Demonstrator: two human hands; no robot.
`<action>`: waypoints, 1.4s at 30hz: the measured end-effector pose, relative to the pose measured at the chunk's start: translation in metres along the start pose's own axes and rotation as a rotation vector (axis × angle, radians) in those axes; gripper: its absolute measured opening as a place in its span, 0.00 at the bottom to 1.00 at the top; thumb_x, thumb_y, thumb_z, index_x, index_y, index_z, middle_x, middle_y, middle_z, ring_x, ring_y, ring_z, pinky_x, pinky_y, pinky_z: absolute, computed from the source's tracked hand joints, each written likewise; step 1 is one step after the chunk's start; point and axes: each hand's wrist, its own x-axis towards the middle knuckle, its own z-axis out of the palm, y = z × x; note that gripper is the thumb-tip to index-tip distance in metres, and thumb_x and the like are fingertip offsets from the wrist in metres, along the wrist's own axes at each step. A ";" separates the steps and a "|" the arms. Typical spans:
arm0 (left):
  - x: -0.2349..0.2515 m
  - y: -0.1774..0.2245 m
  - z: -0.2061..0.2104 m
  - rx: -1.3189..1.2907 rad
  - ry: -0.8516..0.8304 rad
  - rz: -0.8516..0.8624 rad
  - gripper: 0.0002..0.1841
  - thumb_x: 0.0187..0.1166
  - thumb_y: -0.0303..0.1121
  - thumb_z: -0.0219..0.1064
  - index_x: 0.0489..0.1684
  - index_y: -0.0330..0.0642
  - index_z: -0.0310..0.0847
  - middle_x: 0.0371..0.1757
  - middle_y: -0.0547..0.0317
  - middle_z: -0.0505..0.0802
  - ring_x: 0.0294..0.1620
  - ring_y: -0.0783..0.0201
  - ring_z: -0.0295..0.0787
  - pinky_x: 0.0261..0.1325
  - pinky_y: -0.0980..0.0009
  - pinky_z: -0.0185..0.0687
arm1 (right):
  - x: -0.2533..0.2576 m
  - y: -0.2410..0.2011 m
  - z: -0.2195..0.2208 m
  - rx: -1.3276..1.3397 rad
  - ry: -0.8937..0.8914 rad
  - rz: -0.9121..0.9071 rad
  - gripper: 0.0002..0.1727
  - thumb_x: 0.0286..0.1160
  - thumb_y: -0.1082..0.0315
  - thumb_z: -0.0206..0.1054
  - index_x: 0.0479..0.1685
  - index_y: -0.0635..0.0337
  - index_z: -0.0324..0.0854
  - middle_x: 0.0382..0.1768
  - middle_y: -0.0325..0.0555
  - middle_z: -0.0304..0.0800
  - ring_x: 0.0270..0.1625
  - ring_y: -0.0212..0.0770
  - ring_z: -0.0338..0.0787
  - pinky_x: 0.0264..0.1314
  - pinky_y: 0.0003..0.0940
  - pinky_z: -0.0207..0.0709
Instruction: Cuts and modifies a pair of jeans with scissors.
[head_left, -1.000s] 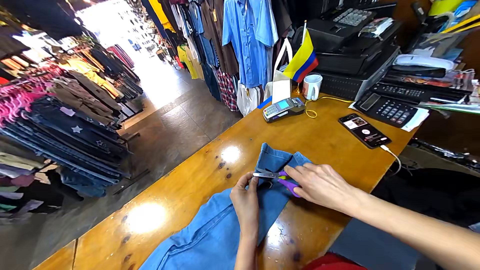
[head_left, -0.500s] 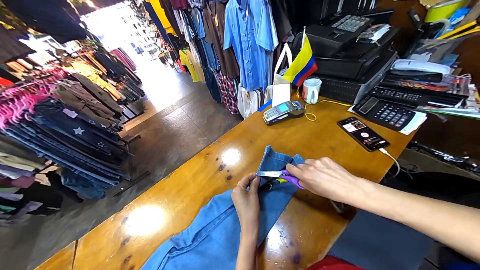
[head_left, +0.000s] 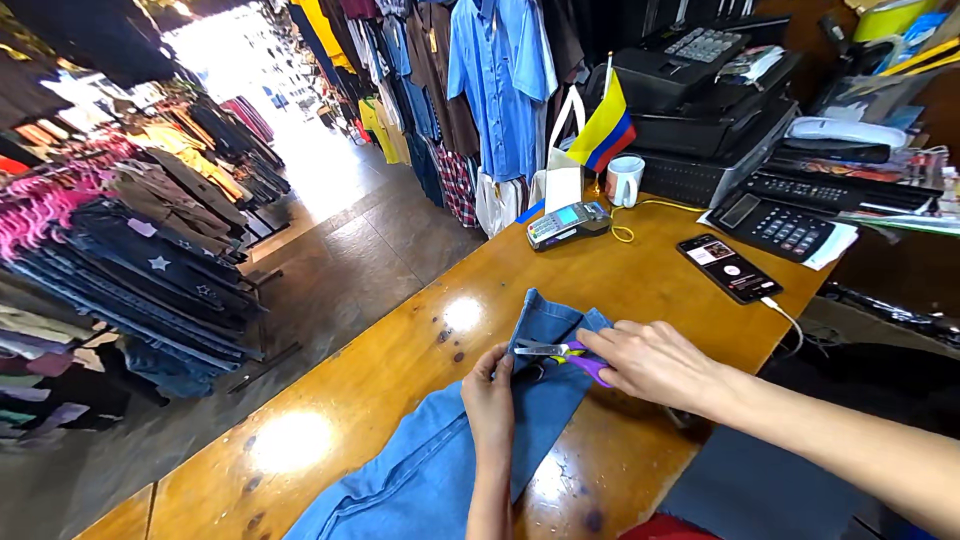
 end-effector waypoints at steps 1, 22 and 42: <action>0.001 0.001 -0.001 -0.012 -0.010 -0.009 0.10 0.83 0.24 0.65 0.55 0.36 0.89 0.42 0.55 0.96 0.43 0.68 0.92 0.53 0.67 0.86 | 0.001 -0.001 0.001 -0.010 0.009 -0.007 0.15 0.56 0.61 0.77 0.42 0.57 0.86 0.21 0.41 0.83 0.23 0.47 0.87 0.18 0.39 0.76; -0.003 -0.001 0.003 0.259 0.030 0.258 0.15 0.80 0.21 0.65 0.64 0.32 0.77 0.39 0.52 0.97 0.45 0.57 0.95 0.58 0.50 0.82 | 0.010 -0.011 -0.002 -0.119 0.012 -0.012 0.12 0.57 0.69 0.78 0.41 0.60 0.87 0.16 0.43 0.79 0.19 0.46 0.85 0.15 0.37 0.73; 0.004 -0.004 0.001 0.229 0.012 0.222 0.15 0.81 0.23 0.65 0.64 0.32 0.77 0.37 0.53 0.96 0.42 0.58 0.93 0.57 0.50 0.81 | -0.098 0.050 -0.054 0.913 0.124 0.685 0.19 0.62 0.58 0.78 0.54 0.48 0.91 0.33 0.31 0.93 0.28 0.25 0.86 0.29 0.22 0.79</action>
